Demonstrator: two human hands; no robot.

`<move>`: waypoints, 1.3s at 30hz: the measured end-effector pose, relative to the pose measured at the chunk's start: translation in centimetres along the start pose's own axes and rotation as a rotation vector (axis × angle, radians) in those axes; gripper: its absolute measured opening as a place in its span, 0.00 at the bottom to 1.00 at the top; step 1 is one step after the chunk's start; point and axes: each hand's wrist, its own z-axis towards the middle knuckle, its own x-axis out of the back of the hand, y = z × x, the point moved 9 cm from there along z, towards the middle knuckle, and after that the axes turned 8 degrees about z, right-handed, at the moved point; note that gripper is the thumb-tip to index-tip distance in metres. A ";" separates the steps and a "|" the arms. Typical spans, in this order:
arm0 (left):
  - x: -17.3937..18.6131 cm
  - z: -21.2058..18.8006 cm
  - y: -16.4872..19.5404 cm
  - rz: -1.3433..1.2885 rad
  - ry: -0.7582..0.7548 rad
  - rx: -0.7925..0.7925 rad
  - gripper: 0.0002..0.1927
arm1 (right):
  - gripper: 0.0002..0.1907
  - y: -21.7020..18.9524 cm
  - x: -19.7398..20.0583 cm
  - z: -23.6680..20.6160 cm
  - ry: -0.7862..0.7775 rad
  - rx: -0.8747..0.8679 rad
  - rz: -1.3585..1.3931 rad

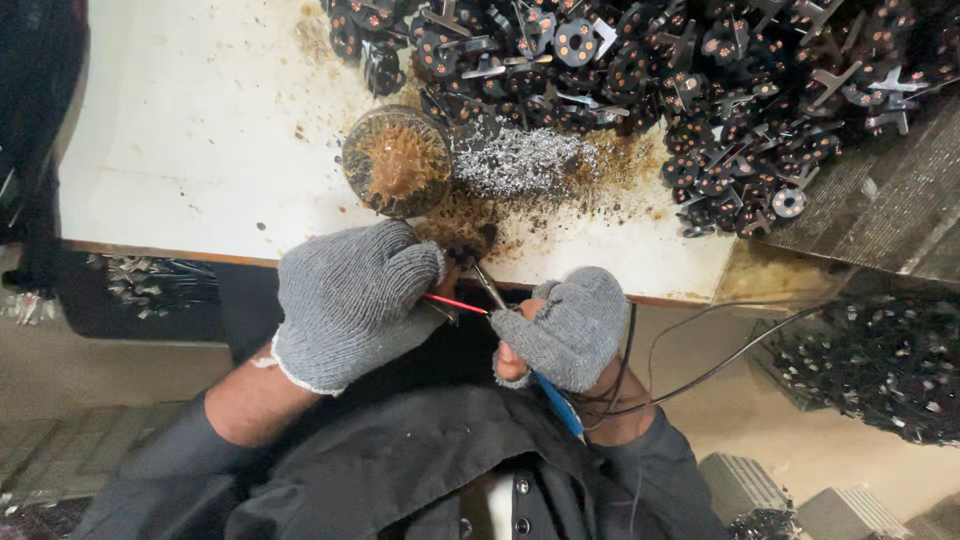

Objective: The person, wearing fingerless gloves, solders wires onto small electronic components at a workbench. They hold a component and wire in one hand and a soldering iron in the other, touch the iron to the wire joint, dip wires into a flux container, and place finished components onto a large pile on the bench.

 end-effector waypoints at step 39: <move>-0.2 0.2 0.1 0.041 -0.054 -0.021 0.12 | 0.19 -0.2 0.6 -0.6 0.094 0.086 0.034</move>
